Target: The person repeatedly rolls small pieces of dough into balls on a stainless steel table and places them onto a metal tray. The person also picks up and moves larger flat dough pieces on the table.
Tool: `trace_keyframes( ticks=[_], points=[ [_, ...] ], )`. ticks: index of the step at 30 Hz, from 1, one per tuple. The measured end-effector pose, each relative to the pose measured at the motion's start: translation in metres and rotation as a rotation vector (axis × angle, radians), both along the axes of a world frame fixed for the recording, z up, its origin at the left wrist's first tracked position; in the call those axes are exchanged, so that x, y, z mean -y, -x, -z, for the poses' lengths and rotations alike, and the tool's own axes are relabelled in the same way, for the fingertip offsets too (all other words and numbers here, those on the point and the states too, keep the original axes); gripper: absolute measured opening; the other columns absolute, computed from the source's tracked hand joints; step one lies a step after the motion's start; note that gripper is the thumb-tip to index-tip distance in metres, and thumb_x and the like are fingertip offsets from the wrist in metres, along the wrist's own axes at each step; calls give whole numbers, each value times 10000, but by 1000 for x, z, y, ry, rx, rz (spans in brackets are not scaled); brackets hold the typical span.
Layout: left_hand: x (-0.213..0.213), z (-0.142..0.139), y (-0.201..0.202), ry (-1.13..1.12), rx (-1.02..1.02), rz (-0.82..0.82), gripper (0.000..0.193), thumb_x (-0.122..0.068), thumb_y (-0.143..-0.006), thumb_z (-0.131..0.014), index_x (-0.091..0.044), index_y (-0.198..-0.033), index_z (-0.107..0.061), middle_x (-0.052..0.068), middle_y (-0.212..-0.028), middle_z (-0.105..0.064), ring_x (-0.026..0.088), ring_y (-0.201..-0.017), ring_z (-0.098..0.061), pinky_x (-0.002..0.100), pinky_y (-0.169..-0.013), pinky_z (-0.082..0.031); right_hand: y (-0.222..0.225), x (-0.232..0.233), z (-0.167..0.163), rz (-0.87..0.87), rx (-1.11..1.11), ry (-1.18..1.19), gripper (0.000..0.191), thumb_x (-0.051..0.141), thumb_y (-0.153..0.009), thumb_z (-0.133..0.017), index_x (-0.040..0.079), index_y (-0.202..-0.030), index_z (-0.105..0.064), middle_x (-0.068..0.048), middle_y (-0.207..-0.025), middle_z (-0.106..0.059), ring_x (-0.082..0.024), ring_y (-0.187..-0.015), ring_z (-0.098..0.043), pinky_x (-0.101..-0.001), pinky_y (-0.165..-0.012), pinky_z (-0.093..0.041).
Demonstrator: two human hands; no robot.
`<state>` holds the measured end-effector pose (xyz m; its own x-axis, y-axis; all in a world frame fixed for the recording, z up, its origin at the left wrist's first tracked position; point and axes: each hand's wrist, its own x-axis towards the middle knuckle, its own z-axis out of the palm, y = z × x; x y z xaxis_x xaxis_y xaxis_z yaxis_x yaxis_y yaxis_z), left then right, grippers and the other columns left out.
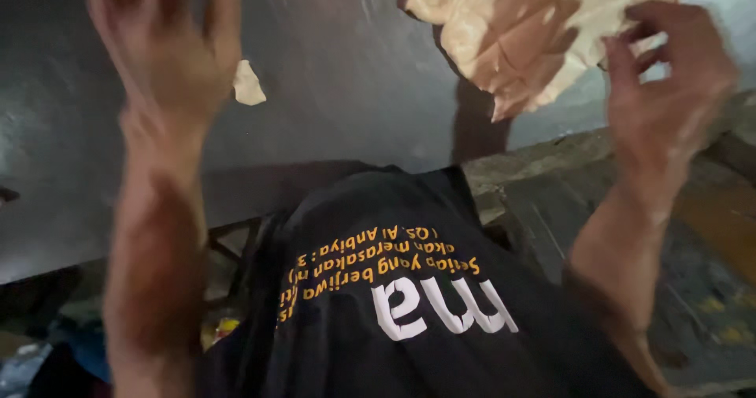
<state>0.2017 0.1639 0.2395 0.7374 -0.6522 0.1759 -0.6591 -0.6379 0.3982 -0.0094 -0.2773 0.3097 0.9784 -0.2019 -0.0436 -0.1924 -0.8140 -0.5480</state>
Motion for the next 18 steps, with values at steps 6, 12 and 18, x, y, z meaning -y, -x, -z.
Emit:
trace_keyframes(
  ticks=[6, 12, 18],
  points=[
    [-31, 3, 141, 150, -265, -232, 386, 41, -1031, -745, 11, -1400, -634, 203, -1554, -509, 397, -1477, -499, 454, -1197, -533, 43, -73, 13, -1, -160, -5, 380, 62, -907, -871, -5, -1233, -688, -169, -1257, -689, -351, -1144, -654, -433, -950, -539],
    [-34, 21, 172, 240, -299, -208, 359, 68, -986, -744, 18, -1327, -646, 188, -1474, -569, 357, -1372, -574, 430, -1114, -567, 53, -107, 53, 30, -141, 205, 630, 96, -817, -885, 4, -1380, -618, -175, -1315, -583, -389, -1170, -542, -467, -944, -496],
    [-11, 19, 143, 369, -197, -62, 376, 56, -972, -776, 5, -1323, -652, 163, -1413, -605, 339, -1273, -628, 420, -1057, -577, 40, -84, 88, 94, 67, 118, 382, 56, -944, -838, 4, -1270, -646, -174, -1229, -582, -375, -1080, -609, -471, -902, -524]
  ],
)
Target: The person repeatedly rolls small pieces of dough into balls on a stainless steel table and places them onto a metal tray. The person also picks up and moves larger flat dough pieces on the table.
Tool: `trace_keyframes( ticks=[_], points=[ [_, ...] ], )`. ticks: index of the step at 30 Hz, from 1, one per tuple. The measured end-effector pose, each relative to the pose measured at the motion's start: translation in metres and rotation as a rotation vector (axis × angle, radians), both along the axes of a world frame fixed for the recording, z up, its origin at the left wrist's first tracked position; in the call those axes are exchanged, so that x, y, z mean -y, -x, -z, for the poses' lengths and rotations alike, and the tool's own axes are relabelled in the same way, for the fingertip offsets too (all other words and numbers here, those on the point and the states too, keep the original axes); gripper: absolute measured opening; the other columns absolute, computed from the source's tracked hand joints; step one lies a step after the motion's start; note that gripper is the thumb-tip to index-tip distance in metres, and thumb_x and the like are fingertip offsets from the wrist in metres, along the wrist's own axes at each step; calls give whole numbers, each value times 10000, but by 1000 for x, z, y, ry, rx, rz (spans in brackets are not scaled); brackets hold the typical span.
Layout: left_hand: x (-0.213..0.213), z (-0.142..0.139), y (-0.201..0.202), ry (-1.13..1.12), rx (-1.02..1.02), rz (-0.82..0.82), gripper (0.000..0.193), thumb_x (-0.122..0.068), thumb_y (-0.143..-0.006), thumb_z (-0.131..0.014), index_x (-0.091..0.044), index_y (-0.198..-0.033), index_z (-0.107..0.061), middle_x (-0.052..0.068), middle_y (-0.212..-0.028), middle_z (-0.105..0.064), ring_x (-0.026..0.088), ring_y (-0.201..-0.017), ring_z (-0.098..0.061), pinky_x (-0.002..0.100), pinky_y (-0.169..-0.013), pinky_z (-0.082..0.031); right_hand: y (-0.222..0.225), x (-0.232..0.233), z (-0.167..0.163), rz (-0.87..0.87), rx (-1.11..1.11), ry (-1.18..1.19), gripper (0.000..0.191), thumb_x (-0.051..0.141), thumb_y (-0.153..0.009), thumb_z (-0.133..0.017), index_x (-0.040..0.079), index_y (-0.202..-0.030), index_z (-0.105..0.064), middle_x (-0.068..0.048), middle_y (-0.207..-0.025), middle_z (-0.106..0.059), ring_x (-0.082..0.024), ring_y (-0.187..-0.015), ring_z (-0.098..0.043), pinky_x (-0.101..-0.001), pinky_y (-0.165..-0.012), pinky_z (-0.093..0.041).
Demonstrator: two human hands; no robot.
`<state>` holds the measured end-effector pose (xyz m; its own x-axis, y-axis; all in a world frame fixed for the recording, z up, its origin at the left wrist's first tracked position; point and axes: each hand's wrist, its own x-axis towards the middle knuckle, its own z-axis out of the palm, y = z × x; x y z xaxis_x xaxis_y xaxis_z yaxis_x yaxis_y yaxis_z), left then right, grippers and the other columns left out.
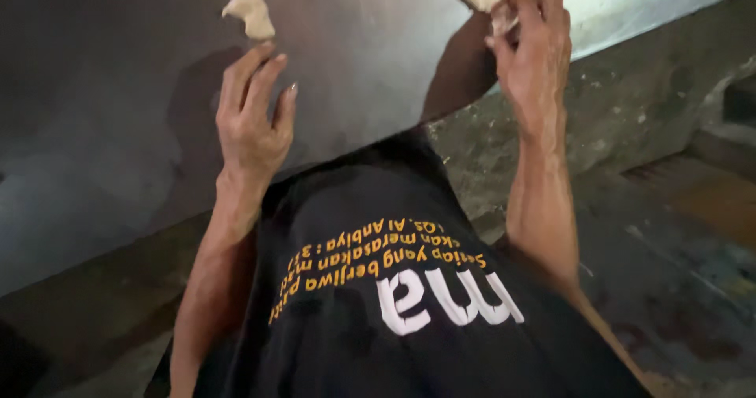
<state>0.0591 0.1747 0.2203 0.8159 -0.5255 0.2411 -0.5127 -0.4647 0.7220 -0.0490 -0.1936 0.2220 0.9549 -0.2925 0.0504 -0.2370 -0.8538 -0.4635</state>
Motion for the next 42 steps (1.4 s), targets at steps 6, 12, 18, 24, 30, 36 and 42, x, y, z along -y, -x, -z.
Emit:
trace_keyframes(
  ticks=[6, 12, 18, 24, 30, 36, 42],
  points=[
    [22, -10, 10, 134, -127, 104, 381, -14, -957, -793, -29, -1311, -655, 143, -1328, -654, 325, -1209, -669, 404, -1027, -569, 24, -58, -10, -44, -407, -297, 194, 160, -937, -828, 18, -1003, -715, -189, -927, -666, -366, -834, -658, -427, -769, -532],
    [43, 4, 21, 320, -514, 163, 414, -123, -929, -768, -3, -1297, -621, 148, -1193, -689, 269, -1082, -681, 356, -919, -566, 2, -157, -22, -124, -80, -424, 385, 64, -859, -805, 55, -1217, -664, -138, -1103, -685, -323, -986, -697, -414, -840, -559],
    [52, 20, 5, 702, -807, -111, 212, -113, -1034, -636, -31, -1229, -613, 29, -1012, -719, 76, -937, -694, 259, -819, -585, -44, -183, -48, -300, 396, 48, 485, 45, -823, -864, 57, -1249, -632, -141, -1265, -608, -374, -1124, -615, -480, -928, -524],
    [52, 19, -11, 993, -727, -292, 240, -246, -1120, -554, -18, -1064, -604, 17, -916, -626, 85, -817, -575, 272, -716, -508, -71, -207, -56, -418, 317, -131, 446, -96, -887, -788, 10, -1292, -633, -141, -1296, -630, -339, -1166, -658, -399, -951, -594],
    [35, 21, -27, 710, -479, -442, 338, -344, -1116, -529, -30, -1028, -619, 39, -822, -616, 101, -727, -551, 295, -668, -503, -81, -230, -45, -426, 231, -308, 427, -128, -900, -741, -8, -1295, -631, -161, -1254, -649, -319, -1068, -715, -364, -895, -617],
    [20, 10, -38, 649, -456, -458, 340, -359, -1116, -538, -34, -1077, -629, 45, -841, -650, 108, -739, -560, 303, -686, -516, -89, -234, -47, -423, 180, -402, 383, -144, -934, -702, -3, -1285, -640, -168, -1248, -680, -327, -1095, -726, -372, -906, -620],
    [13, 8, -42, 552, -380, -431, 293, -329, -1111, -565, -43, -1088, -623, 66, -790, -619, 140, -681, -550, 322, -629, -498, -103, -242, -42, -351, 128, -503, 309, -103, -891, -705, -27, -1188, -665, -147, -1128, -701, -287, -988, -719, -363, -829, -607]
  ],
)
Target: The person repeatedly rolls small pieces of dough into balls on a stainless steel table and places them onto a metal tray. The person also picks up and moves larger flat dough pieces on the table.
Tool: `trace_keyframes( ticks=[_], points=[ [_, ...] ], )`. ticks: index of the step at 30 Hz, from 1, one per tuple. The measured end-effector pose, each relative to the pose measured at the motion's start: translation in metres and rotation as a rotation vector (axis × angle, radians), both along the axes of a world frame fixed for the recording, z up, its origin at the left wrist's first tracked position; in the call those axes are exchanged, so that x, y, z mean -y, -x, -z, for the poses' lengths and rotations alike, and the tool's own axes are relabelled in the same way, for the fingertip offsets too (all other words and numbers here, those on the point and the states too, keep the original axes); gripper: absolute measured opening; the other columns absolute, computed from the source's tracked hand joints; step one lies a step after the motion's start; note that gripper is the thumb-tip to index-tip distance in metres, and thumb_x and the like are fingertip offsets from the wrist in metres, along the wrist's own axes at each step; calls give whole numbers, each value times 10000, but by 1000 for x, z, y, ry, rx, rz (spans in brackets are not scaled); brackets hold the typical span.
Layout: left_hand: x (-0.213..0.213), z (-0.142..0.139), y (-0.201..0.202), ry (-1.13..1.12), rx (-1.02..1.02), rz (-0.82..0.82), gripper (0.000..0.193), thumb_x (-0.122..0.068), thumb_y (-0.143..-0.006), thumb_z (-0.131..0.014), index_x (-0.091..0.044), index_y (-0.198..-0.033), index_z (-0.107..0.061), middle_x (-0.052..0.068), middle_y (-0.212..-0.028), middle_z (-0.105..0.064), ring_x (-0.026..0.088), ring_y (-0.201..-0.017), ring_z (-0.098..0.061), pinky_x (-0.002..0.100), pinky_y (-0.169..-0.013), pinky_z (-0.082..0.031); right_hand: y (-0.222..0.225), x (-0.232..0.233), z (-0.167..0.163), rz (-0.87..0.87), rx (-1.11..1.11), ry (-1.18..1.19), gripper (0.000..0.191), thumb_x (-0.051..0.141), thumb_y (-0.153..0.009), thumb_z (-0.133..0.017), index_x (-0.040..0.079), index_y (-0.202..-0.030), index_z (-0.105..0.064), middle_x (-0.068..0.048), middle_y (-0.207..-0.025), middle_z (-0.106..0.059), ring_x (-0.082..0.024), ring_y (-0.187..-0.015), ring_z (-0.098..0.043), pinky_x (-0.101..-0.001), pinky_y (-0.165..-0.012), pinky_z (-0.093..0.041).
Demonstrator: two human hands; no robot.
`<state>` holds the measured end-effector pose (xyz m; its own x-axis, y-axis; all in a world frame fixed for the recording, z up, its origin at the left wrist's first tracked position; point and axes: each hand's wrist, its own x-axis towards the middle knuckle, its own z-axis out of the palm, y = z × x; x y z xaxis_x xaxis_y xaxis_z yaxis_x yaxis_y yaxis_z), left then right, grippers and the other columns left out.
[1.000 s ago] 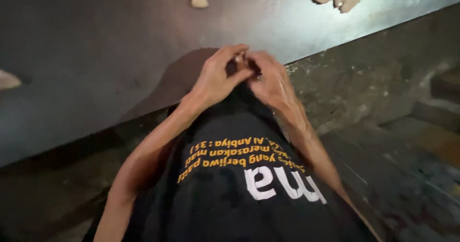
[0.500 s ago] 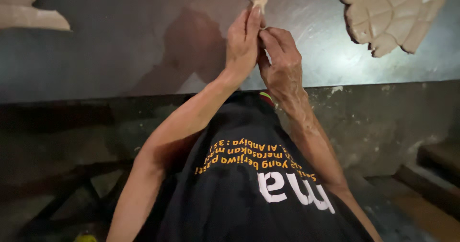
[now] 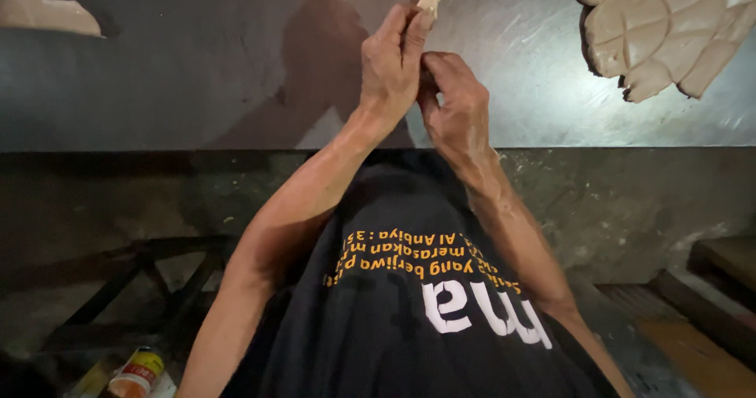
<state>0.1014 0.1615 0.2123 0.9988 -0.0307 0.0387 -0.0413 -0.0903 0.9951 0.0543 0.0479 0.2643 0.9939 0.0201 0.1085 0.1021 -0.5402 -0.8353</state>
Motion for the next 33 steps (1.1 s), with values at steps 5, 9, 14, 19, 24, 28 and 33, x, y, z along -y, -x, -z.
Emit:
trace_keyframes(
  ticks=[5, 9, 14, 19, 24, 28, 33],
  points=[
    [-35, 4, -17, -258, 256, 100, 169, -242, -1073, -658, -80, -1101, -622, 105, -783, -674, 263, -653, -693, 372, -576, -511, 0, 5, -24, -20, -769, -526, 200, -26, -907, -663, -1, -1096, -725, -65, -922, -730, -176, -762, -679, -313, -676, -572],
    [-103, 1, -34, -811, 454, 11, 206, -244, -1013, -767, -123, -1102, -627, 51, -948, -697, 283, -829, -703, 393, -656, -532, 10, 16, -49, -510, -724, -614, 204, -25, -886, -684, -10, -1086, -721, -38, -1006, -716, -141, -879, -680, -308, -783, -580],
    [-157, 11, -30, -952, 729, 79, 402, -308, -935, -794, -117, -1252, -637, 84, -1004, -656, 276, -895, -678, 393, -765, -518, -23, 11, -20, -100, -47, 92, 144, 8, -980, -766, 22, -1114, -716, -96, -1138, -699, -225, -991, -699, -340, -851, -578],
    [-120, 23, -36, -717, 559, 171, 359, -311, -1030, -813, -153, -1294, -629, 11, -1000, -678, 201, -906, -683, 380, -774, -546, -60, -1, 26, -129, 285, 462, 229, 2, -918, -756, 26, -1140, -706, -113, -1214, -678, -330, -1112, -652, -404, -901, -574],
    [-72, 14, -59, -681, 693, 263, 385, -141, -944, -723, -185, -1319, -646, 61, -1123, -679, 265, -970, -687, 396, -794, -562, -58, -11, 41, -114, 232, 528, 148, -40, -985, -665, -13, -1129, -687, -156, -1146, -662, -387, -1092, -631, -455, -910, -543],
    [-64, 11, -64, -795, 732, 332, 382, -114, -912, -682, -247, -1269, -707, 34, -1017, -669, 268, -880, -680, 438, -789, -555, -45, -11, 40, -90, 253, 485, 282, -103, -883, -571, -20, -1134, -672, -184, -1141, -663, -410, -1086, -623, -473, -915, -539],
    [-52, 21, -72, -793, 674, 359, 294, -153, -953, -681, -250, -1228, -718, 56, -1061, -682, 277, -903, -689, 443, -803, -542, 0, -16, 26, -303, -399, 158, 147, 10, -812, -697, 2, -956, -725, -177, -930, -714, -383, -875, -698, -446, -795, -537]
  ],
)
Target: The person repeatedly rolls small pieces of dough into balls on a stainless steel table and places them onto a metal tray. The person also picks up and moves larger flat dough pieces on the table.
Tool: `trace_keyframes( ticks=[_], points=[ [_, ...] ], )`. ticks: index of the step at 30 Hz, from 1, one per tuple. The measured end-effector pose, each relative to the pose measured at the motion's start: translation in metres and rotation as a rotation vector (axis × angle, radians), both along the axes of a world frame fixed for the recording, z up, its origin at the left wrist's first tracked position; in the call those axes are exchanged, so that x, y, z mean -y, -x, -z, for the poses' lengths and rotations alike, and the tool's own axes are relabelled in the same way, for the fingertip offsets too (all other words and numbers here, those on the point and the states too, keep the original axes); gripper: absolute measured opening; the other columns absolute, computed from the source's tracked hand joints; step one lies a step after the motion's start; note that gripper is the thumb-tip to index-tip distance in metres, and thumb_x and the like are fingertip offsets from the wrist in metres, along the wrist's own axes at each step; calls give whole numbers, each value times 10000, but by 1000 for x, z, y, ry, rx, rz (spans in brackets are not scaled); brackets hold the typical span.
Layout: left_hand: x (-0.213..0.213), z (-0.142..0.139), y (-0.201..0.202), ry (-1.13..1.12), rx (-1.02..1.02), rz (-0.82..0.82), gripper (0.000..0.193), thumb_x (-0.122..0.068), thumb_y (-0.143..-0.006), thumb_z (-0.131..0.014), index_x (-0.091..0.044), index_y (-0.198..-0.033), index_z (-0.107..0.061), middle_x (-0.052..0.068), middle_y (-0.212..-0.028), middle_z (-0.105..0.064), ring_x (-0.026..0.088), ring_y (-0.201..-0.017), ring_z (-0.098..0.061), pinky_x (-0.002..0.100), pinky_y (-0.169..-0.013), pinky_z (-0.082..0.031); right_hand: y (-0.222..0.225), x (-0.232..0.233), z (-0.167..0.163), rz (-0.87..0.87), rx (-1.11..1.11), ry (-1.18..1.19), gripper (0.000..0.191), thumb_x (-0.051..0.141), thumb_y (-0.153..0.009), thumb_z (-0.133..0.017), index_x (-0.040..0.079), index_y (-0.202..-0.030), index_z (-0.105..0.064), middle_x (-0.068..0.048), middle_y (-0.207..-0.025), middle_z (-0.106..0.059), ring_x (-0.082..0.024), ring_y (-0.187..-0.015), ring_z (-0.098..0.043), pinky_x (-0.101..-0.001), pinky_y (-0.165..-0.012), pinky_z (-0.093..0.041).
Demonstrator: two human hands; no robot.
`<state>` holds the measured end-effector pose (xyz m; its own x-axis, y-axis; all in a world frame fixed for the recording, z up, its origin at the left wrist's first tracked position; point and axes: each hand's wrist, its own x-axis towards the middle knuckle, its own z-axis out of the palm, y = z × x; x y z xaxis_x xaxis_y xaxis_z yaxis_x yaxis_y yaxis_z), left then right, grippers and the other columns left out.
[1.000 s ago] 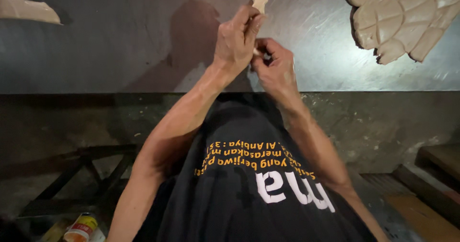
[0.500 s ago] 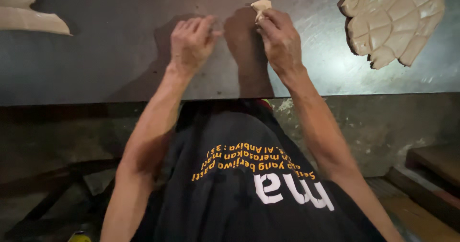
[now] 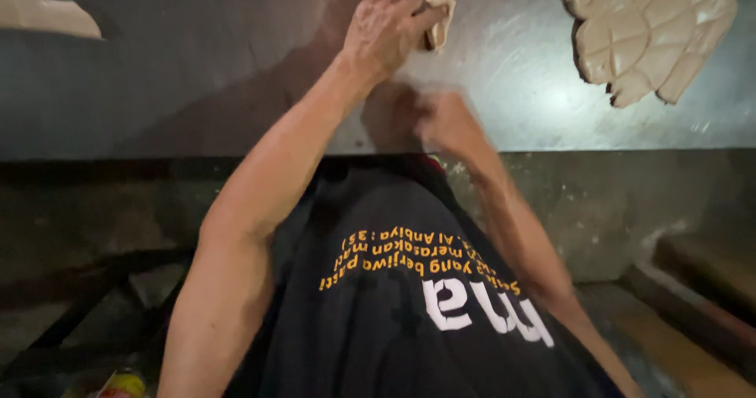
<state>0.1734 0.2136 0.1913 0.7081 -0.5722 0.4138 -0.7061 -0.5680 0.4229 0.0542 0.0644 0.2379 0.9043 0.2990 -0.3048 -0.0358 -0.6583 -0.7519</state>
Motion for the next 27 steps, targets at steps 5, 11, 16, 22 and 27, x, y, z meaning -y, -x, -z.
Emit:
trace_keyframes(
  ticks=[5, 11, 16, 22, 27],
  points=[
    [-32, -4, 13, -42, 1, -11, 428, -139, -938, -682, -220, -1358, -703, 82, -1094, -680, 280, -927, -679, 454, -854, -524, 52, 7, -17, 56, 31, -64, 191, 155, -841, -801, 4, -870, -689, -134, -908, -702, -339, -862, -678, -427, -787, -526],
    [-135, -33, 31, -212, 0, 44, 556, -230, -916, -733, -191, -1458, -615, 62, -1037, -622, 286, -994, -597, 444, -848, -450, 6, 61, -5, 46, 593, 406, 226, 171, -888, -799, 15, -830, -647, -158, -849, -612, -374, -846, -564, -496, -754, -447],
    [-96, -35, 9, -173, 107, -76, 523, -181, -883, -742, -215, -1401, -674, 40, -1068, -619, 268, -1035, -575, 449, -879, -457, -41, 26, 34, 75, 777, 283, 56, 95, -992, -699, 68, -1019, -659, -154, -945, -631, -369, -912, -582, -478, -814, -461],
    [-138, -49, 52, -82, -189, 116, 372, -190, -901, -754, -165, -1268, -704, 21, -883, -642, 253, -883, -582, 417, -765, -479, 8, 48, 11, 7, 658, 73, 60, 63, -1009, -640, 71, -1053, -680, -144, -950, -665, -373, -874, -615, -481, -809, -480],
    [-135, -33, 23, -71, 28, -129, 366, -214, -905, -733, -150, -1261, -681, 42, -1016, -692, 264, -979, -616, 419, -816, -485, -55, 73, 25, 169, 683, 407, 93, 126, -1113, -640, 79, -1047, -686, -116, -942, -680, -353, -846, -594, -495, -808, -455]
  ],
)
